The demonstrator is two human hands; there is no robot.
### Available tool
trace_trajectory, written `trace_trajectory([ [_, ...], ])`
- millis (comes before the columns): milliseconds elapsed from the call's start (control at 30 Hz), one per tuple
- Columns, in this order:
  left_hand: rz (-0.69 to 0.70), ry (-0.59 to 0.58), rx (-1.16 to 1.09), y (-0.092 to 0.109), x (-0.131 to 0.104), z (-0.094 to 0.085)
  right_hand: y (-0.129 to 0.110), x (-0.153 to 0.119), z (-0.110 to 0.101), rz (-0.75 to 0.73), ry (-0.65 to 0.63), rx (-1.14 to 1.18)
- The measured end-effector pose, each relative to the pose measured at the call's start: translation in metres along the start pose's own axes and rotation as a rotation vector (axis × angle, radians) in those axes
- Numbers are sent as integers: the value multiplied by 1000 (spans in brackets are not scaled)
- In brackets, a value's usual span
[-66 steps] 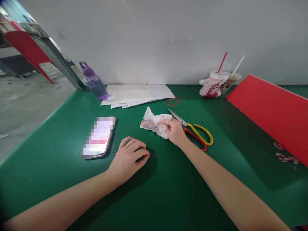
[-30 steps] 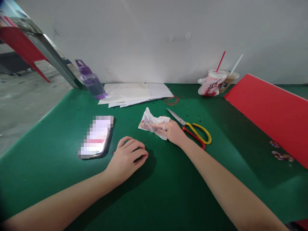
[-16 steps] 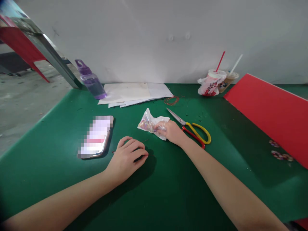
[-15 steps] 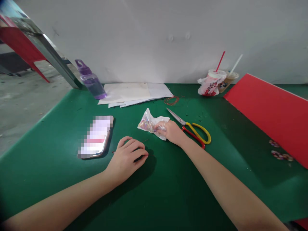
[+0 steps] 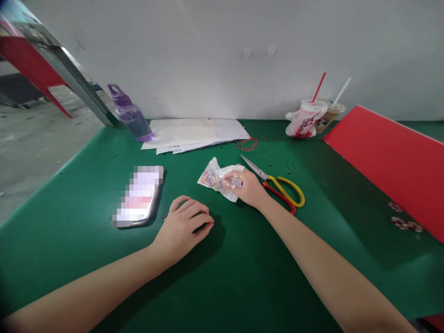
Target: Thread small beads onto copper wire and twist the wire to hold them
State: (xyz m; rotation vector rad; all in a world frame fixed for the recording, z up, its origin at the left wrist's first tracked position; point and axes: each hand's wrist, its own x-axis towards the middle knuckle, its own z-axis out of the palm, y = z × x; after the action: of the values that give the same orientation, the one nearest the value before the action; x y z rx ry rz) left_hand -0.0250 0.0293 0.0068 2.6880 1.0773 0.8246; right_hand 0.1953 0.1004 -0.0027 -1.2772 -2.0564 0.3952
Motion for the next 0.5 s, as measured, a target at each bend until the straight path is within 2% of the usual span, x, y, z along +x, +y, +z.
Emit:
trace_trajectory([
  [233, 3, -9, 13, 1, 0, -1, 9, 2, -13, 124, 16, 47],
  [500, 2, -10, 19, 2, -1, 0, 5, -1, -36, 130, -21, 47],
])
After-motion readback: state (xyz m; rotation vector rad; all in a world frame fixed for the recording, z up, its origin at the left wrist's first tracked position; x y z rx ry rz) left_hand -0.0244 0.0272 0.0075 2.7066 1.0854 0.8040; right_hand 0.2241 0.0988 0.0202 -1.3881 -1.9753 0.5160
